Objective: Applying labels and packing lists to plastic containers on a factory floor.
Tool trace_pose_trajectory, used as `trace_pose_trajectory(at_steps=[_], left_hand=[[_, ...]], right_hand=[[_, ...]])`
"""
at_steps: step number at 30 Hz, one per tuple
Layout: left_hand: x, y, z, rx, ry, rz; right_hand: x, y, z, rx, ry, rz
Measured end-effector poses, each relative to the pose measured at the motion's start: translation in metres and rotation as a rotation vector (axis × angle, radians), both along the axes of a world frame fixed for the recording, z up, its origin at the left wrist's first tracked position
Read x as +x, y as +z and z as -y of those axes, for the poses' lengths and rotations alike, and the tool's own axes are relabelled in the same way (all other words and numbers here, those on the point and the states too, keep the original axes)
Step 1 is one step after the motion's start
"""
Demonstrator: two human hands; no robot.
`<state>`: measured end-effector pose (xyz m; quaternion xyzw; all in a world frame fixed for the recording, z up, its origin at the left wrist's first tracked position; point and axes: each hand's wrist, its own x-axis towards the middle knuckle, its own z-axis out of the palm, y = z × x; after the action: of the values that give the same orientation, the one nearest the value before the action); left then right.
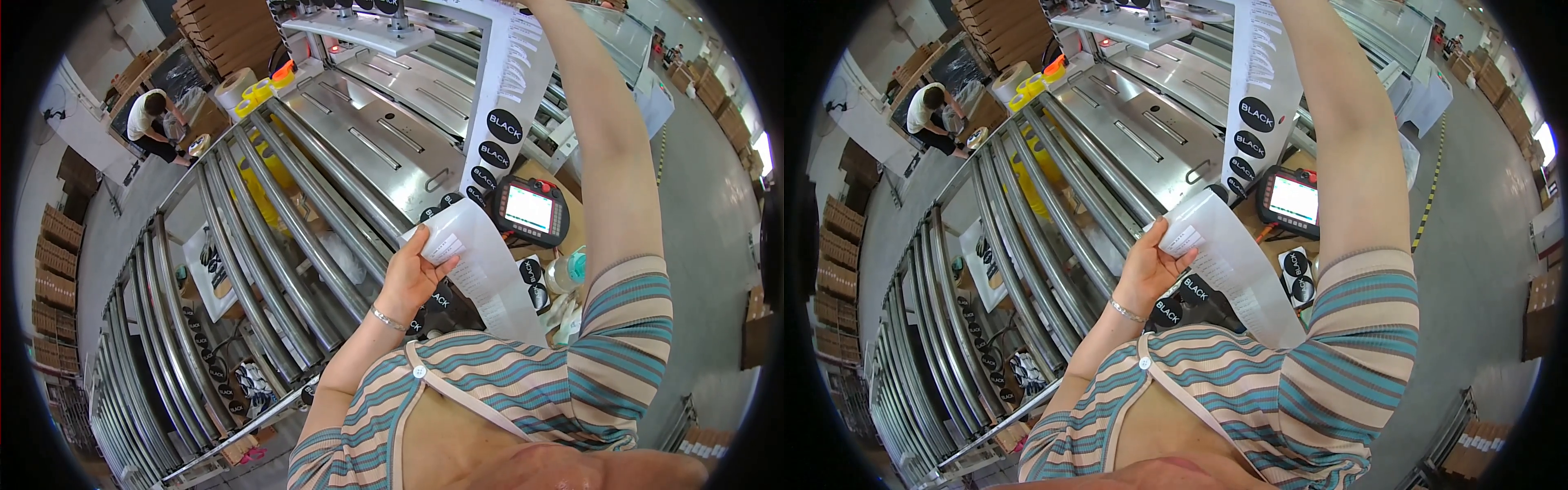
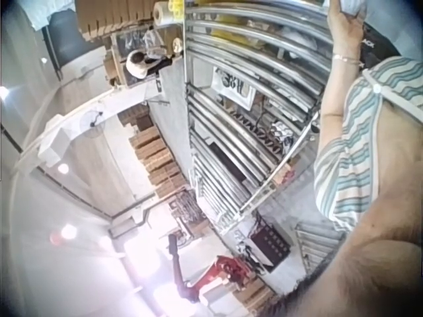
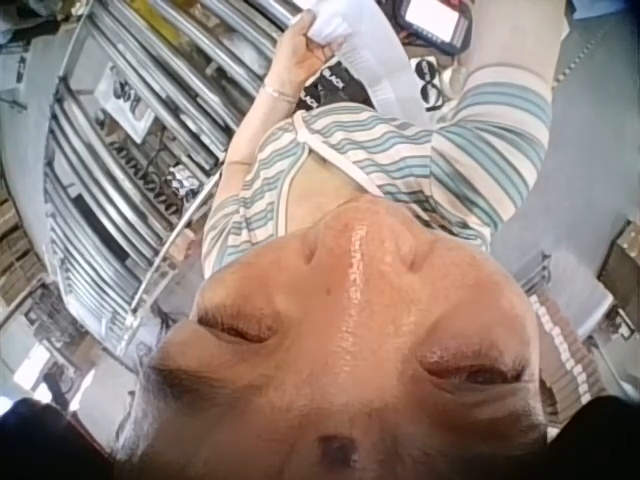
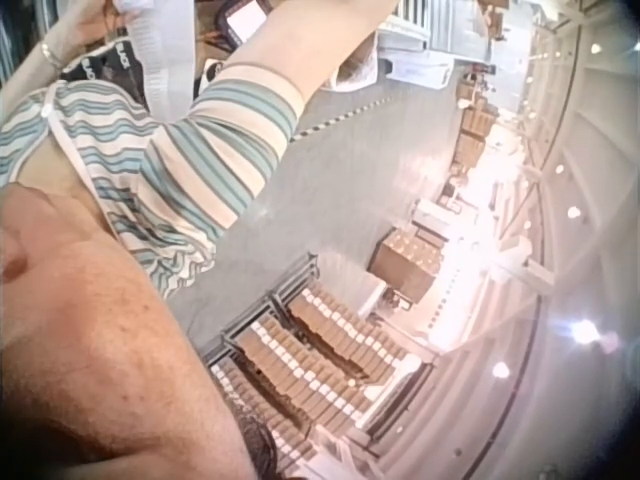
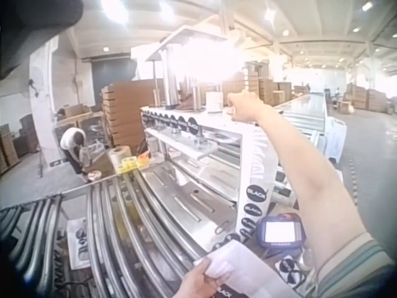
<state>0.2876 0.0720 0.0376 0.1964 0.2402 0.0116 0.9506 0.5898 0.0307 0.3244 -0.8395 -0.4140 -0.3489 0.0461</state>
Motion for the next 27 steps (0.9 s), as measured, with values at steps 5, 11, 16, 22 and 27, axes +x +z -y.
trace_pose_trajectory(at_steps=[5,11,16,22,27], left_hand=[[0.000,-0.002,0.000,-0.006,-0.021,-0.001],[-0.003,-0.003,-0.001,0.013,-0.018,0.003],[-0.015,-0.011,-0.004,0.029,-0.003,0.037],[-0.029,-0.017,0.003,0.022,-0.027,-0.032],[-0.033,-0.015,0.009,0.031,-0.076,-0.034]], right_hand=[[-0.005,0.001,0.001,-0.060,-0.053,-0.009],[-0.035,-0.012,0.007,0.022,-0.063,0.237],[-0.045,-0.098,0.036,0.423,0.251,0.435],[-0.065,-0.219,0.072,0.277,0.115,0.160],[-0.053,-0.219,0.068,0.249,-0.044,0.097]])
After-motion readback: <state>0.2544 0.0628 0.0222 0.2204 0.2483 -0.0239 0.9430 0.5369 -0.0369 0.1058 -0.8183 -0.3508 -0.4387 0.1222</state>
